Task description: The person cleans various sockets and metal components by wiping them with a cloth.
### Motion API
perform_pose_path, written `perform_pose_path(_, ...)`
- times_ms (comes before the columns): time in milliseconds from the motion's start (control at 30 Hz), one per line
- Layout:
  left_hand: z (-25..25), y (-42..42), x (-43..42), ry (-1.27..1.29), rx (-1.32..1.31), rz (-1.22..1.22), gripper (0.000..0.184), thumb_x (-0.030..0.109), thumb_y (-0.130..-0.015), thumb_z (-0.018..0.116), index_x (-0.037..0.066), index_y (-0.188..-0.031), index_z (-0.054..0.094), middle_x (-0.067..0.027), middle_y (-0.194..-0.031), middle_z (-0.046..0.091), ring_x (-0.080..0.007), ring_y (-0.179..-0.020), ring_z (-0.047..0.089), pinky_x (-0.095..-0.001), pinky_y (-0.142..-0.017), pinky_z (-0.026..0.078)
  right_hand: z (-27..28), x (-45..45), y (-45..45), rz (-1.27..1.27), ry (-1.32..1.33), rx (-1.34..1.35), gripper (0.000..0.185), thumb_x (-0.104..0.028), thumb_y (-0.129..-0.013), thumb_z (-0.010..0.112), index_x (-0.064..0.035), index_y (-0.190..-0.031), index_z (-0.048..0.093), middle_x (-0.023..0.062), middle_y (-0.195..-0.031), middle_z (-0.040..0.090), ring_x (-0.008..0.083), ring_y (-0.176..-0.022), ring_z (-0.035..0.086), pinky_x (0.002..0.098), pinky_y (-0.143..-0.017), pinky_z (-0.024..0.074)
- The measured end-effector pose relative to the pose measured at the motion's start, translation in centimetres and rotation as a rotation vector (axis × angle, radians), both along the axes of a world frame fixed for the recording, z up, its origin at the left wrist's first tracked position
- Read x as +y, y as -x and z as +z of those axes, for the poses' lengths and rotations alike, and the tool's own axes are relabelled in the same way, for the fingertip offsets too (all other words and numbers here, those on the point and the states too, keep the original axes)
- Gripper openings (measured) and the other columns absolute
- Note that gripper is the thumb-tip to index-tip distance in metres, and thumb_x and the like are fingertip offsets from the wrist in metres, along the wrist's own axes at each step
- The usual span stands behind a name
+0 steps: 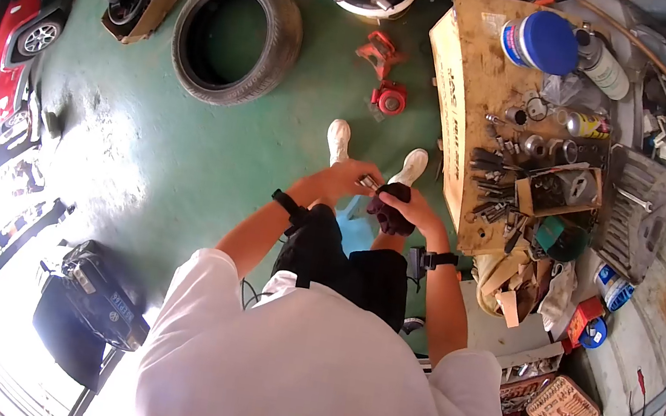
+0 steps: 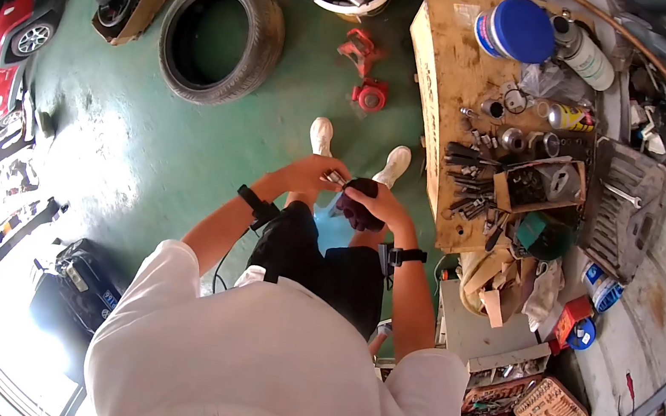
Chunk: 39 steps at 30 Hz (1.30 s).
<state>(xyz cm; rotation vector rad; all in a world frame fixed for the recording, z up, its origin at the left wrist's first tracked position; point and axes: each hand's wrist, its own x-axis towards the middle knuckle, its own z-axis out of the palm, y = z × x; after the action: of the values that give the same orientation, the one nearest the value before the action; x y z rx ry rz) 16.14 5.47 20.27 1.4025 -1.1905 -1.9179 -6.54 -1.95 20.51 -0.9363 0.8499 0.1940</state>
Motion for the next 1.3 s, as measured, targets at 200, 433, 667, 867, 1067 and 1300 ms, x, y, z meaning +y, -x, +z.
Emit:
perform_pose_path(200, 3.6, 3.4, -1.4, 0.27, -0.32, -0.255, 0.047, 0.009, -0.087, 0.066, 0.004, -0.13, 0.05, -0.0207, -0.098, 0.067, -0.0361, -0.093, 0.065, -0.043, -0.084, 0.051, 1.5, 1.2, 4.5, -0.728, -0.527, 0.032, 0.043, -0.038, -0.096, 0.056, -0.0036, -0.122, 0.059, 0.0054, -0.115, 0.065, 0.0141, -0.104, 0.062, 0.0314, -0.096, 0.0467)
perform_pose_path(433, 12.1, 6.9, -4.3, 0.261, -0.309, -0.238, 0.064, 0.011, -0.087, 0.063, 0.013, -0.142, 0.031, -0.0238, -0.092, 0.066, -0.0435, -0.084, 0.064, -0.0499, -0.075, 0.051, 9.7, 0.0, 5.0, -0.428, 0.204, -0.112, 0.043, -0.02, -0.087, 0.072, -0.0018, -0.122, 0.056, 0.0055, -0.101, 0.063, 0.0142, -0.096, 0.059, 0.0298, -0.084, 0.0491)
perform_pose_path(667, 21.6, 8.4, -4.1, 0.373, -0.331, -0.429, 0.06, 0.009, -0.085, 0.063, 0.012, -0.14, 0.039, -0.0212, -0.098, 0.066, -0.0418, -0.087, 0.064, -0.0492, -0.075, 0.051, 15.9, 0.1, 7.4, -0.088, 0.432, -0.141, 0.04, -0.016, -0.082, 0.076, -0.0027, -0.117, 0.062, 0.0031, -0.097, 0.067, 0.0112, -0.086, 0.06, 0.0304, -0.079, 0.0507)
perform_pose_path(867, 23.4, 9.4, -2.0, 0.607, -0.443, -0.26, 0.057, 0.007, -0.086, 0.065, 0.013, -0.137, 0.042, -0.019, -0.102, 0.065, -0.038, -0.092, 0.064, -0.0453, -0.075, 0.052, 20.1, -1.2, 8.1, -0.122, 0.46, -0.168, 0.032, -0.026, -0.08, 0.075, -0.001, -0.098, 0.068, 0.0074, -0.082, 0.069, 0.0139, -0.071, 0.061, 0.031, -0.067, 0.05)
perform_pose_path(1067, 22.4, 9.7, -0.7, 0.793, -0.599, 0.064, 0.029, 0.011, -0.082, 0.069, 0.008, -0.109, 0.06, -0.0116, -0.095, 0.062, -0.0342, -0.086, 0.064, -0.0425, -0.072, 0.053, 20.4, -0.5, 8.2, -0.14, 0.849, -0.233, 0.041, -0.02, -0.077, 0.078, -0.0038, -0.111, 0.062, 0.0126, -0.097, 0.067, 0.0231, -0.084, 0.064, 0.0354, -0.075, 0.0516)
perform_pose_path(1300, 26.4, 9.8, -1.0, 0.457, -0.455, 0.054, 0.022, 0.022, -0.093, 0.062, 0.001, -0.097, 0.063, -0.0144, -0.08, 0.061, -0.0288, -0.07, 0.06, -0.0386, -0.064, 0.048, 26.5, -0.8, 7.8, 0.248, 1.631, 0.034, 0.048, -0.014, -0.065, 0.075, -0.0121, -0.111, 0.059, 0.0106, -0.097, 0.055, 0.032, -0.095, 0.057, 0.0423, -0.08, 0.0469)
